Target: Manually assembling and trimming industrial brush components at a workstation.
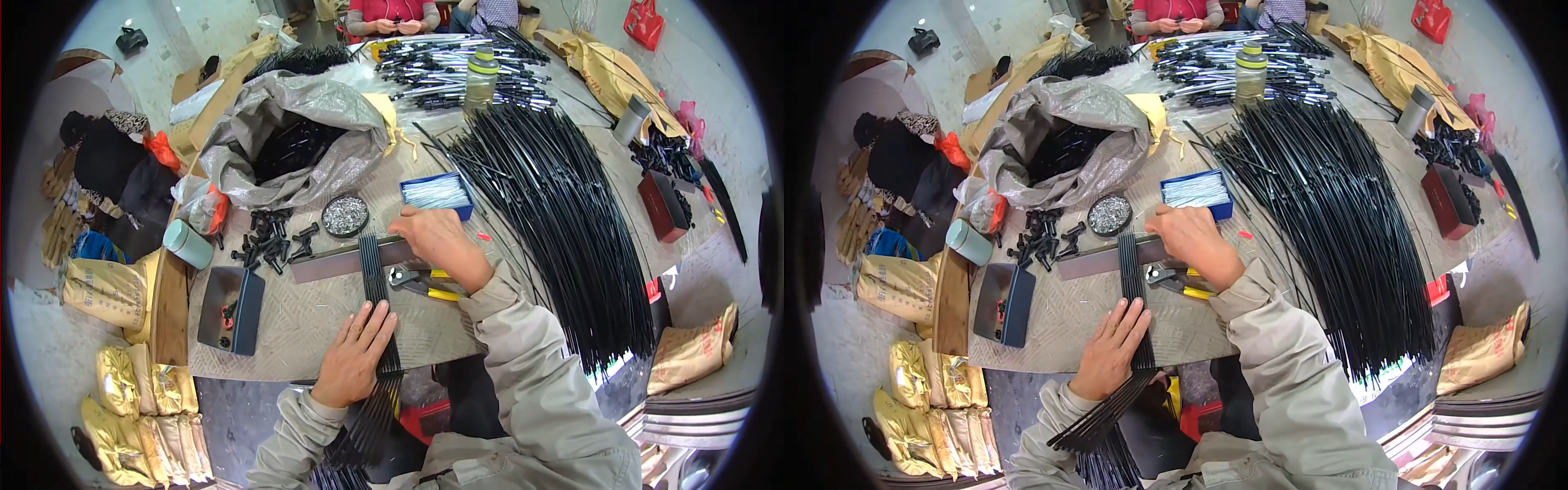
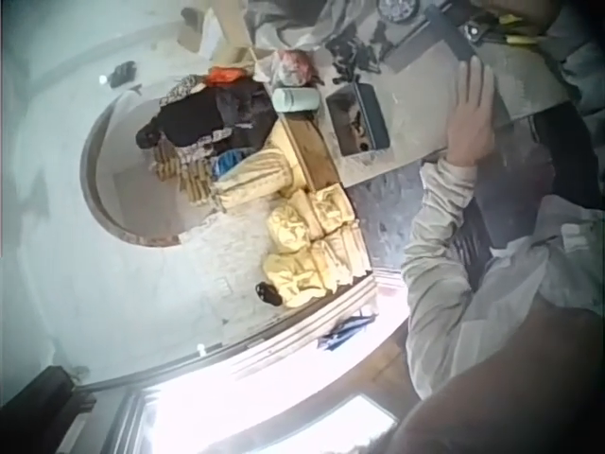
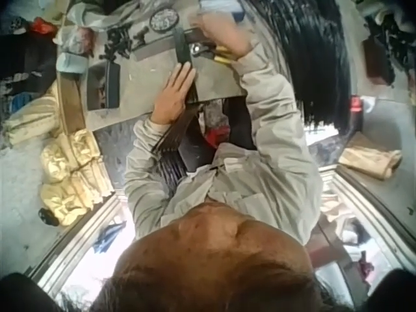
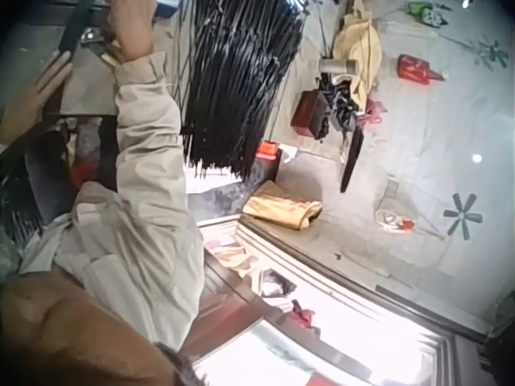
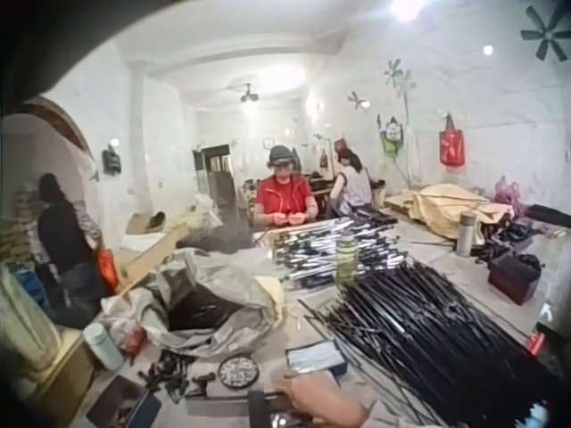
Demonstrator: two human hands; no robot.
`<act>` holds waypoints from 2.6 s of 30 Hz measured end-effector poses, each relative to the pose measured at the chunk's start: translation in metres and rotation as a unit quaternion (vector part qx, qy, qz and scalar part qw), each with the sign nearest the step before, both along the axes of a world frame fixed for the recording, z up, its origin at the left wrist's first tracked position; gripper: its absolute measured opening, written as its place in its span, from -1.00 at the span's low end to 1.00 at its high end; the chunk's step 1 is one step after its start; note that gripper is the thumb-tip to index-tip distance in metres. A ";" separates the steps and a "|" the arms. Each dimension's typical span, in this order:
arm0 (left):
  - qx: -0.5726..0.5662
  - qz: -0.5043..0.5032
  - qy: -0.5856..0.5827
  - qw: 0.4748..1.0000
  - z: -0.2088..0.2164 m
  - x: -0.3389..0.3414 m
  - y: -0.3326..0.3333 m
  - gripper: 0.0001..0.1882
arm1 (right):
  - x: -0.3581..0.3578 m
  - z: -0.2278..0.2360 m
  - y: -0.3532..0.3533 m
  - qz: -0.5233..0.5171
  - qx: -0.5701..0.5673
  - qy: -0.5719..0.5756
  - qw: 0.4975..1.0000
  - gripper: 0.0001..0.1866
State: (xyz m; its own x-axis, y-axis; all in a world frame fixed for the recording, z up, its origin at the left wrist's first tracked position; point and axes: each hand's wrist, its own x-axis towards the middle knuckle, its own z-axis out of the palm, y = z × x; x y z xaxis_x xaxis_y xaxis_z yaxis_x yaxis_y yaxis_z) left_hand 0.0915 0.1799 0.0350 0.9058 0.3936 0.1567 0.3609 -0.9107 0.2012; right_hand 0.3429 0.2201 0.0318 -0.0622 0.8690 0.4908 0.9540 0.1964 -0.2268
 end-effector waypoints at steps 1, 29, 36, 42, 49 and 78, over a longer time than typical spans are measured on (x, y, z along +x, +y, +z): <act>0.010 -0.008 0.006 1.000 -0.001 -0.001 0.001 -0.34 | 0.000 -0.001 0.000 0.002 0.003 0.002 1.000 -0.88; 0.026 -0.018 0.019 0.999 0.003 0.000 -0.001 -0.10 | -0.011 -0.002 0.003 -0.005 0.012 -0.033 0.999 -0.90; 0.019 -0.012 0.002 1.000 0.004 -0.001 0.000 -0.10 | -0.007 -0.006 0.008 0.033 0.027 -0.039 0.998 -0.87; 0.024 0.002 -0.010 1.000 -0.002 -0.007 -0.001 -0.31 | -0.018 -0.005 0.009 0.012 0.010 -0.034 0.999 -0.86; 0.006 -0.010 -0.026 1.000 0.001 -0.008 0.001 -0.29 | -0.020 -0.004 0.013 0.026 0.011 -0.042 0.999 -0.87; 0.050 0.000 -0.006 0.999 -0.003 -0.005 -0.004 -0.33 | 0.058 0.033 0.002 -0.138 0.053 -0.062 0.987 -0.95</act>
